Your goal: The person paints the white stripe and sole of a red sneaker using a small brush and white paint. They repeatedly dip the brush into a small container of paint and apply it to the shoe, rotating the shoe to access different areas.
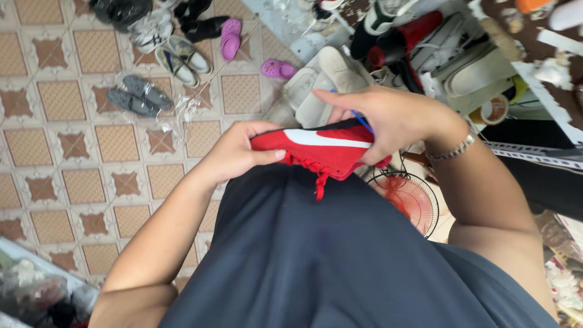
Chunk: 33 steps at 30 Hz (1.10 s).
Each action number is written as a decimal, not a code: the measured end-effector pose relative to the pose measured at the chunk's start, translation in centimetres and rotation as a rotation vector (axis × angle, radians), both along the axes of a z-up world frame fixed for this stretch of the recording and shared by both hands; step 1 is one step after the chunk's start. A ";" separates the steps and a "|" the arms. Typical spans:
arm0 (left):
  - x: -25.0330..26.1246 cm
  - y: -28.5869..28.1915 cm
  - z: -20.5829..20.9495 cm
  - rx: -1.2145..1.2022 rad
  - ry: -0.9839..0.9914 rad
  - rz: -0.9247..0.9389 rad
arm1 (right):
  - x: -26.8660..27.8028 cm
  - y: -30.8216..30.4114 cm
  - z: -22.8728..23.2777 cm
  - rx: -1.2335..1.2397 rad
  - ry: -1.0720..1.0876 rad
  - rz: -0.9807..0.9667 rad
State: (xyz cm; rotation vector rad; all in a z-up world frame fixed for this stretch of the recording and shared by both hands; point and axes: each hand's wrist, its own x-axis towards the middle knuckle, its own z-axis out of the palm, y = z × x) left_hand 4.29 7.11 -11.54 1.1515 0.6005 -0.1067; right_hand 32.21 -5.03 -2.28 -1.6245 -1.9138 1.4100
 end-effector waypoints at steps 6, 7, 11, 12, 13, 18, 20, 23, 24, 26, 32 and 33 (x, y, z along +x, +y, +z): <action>-0.4 0.8 -1.9 -0.137 0.069 -0.128 | 0.1 3.1 0.6 -0.067 0.101 0.141; -0.7 0.9 -1.9 -0.187 0.080 -0.126 | 0.3 3.5 0.6 -0.078 0.106 0.152; -1.0 1.3 -1.9 -0.303 0.044 -0.181 | 1.6 4.4 0.0 -0.150 0.220 0.185; -1.0 1.4 -1.8 -0.285 0.089 -0.209 | 2.0 4.6 0.0 -0.174 0.270 0.189; -1.1 1.5 -1.5 -0.269 0.136 -0.237 | 2.2 4.9 0.1 -0.181 0.298 0.209; -0.5 1.9 -0.2 -0.397 0.053 -0.357 | 3.3 5.7 -0.1 -0.147 0.351 0.319; -0.4 1.9 0.3 -0.381 0.078 -0.406 | 4.2 5.8 -0.9 -0.152 0.306 0.335; -0.2 1.7 1.0 -0.303 -0.017 -0.433 | 4.9 6.0 -1.7 -0.160 0.258 0.360; -0.1 1.6 1.4 -0.281 -0.054 -0.433 | 4.9 6.2 -1.6 -0.162 0.244 0.368; 0.2 1.3 2.1 -0.238 -0.128 -0.435 | 4.9 6.4 -1.4 -0.155 0.238 0.365; 1.1 -1.7 4.7 0.028 0.079 -0.221 | 5.0 6.9 -0.8 -0.115 0.249 0.396; 1.1 -2.0 5.0 0.137 0.084 -0.209 | 4.9 6.9 -0.5 -0.107 0.258 0.395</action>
